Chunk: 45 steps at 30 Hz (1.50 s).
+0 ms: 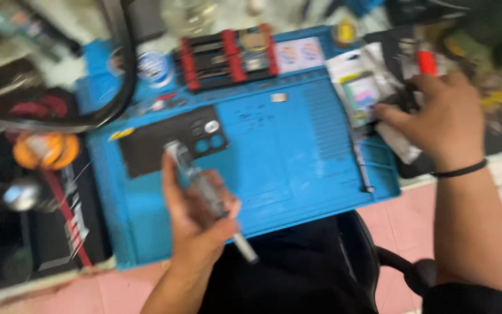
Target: The person works at a repair bench on a smartphone. They use a screwdriver on the opened phone, peel adhesive from the frame, press the screen assembly into place, cut and apply tape from a tape dispenser, then pry off the back cover and lift the battery out of the phone body by hand.
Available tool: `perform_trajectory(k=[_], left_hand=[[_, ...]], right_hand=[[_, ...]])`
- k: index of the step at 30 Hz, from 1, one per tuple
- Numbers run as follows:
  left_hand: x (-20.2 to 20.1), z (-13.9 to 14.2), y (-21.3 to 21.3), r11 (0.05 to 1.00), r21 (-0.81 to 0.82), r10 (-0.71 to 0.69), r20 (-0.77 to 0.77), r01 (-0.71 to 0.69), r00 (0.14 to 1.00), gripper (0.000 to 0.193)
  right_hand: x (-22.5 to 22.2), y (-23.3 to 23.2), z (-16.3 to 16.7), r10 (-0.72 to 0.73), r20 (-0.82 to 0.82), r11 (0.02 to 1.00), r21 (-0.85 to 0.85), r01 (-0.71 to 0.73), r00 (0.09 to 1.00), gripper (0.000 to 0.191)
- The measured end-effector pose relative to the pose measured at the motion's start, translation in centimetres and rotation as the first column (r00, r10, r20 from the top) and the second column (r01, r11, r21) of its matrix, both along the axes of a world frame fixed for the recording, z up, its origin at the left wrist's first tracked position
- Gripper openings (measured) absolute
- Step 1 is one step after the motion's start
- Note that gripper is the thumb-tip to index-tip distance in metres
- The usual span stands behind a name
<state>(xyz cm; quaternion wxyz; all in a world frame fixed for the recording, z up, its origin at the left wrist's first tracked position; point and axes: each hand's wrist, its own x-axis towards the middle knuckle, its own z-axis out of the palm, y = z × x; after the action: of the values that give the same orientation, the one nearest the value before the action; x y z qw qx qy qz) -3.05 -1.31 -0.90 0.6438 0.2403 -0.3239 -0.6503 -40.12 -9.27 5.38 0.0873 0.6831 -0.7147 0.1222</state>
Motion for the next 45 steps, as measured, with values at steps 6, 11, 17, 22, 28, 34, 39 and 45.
perform_trajectory(k=[6,11,17,22,28,34,39,45], left_hand=[[-1.0,1.2,-0.4,1.0,0.005,0.007,0.144,-0.007,0.99,0.134],[-2.8,2.1,-1.5,0.987,0.07,0.131,0.186,-0.146,0.974,0.127],[-3.7,3.0,-1.8,0.957,0.121,0.23,0.237,-0.264,0.944,0.119],[-4.2,3.1,-1.9,0.938,0.187,0.251,0.22,-0.293,0.943,0.118],[-3.8,2.5,-1.7,0.981,-0.024,0.192,0.306,-0.194,0.933,0.125],[-3.2,2.5,-1.9,0.979,-0.196,0.109,0.303,-0.049,0.947,0.13],[-2.5,2.6,-1.4,0.961,-0.272,0.167,0.446,-0.044,0.879,0.133],[-1.7,3.2,-1.2,0.961,-0.274,0.115,0.547,0.048,0.829,0.131]], right_hand=[[4.9,3.0,1.5,0.199,0.243,0.98,-0.042,-0.195,0.949,0.042],[11.6,8.7,1.2,0.478,0.72,0.785,-0.092,-0.613,0.504,0.028],[15.9,9.9,0.3,0.458,0.763,0.82,-0.164,-0.549,0.457,0.033],[16.4,10.1,0.2,0.48,0.723,0.842,-0.219,-0.493,0.498,0.033],[15.6,10.0,0.0,0.46,0.751,0.832,-0.178,-0.525,0.474,0.039],[15.6,10.1,-0.4,0.423,0.761,0.834,-0.116,-0.54,0.492,0.034],[16.1,10.0,-0.6,0.375,0.775,0.86,-0.086,-0.503,0.508,0.029],[16.2,9.1,-0.4,0.455,0.75,0.816,-0.135,-0.562,0.48,0.046]])
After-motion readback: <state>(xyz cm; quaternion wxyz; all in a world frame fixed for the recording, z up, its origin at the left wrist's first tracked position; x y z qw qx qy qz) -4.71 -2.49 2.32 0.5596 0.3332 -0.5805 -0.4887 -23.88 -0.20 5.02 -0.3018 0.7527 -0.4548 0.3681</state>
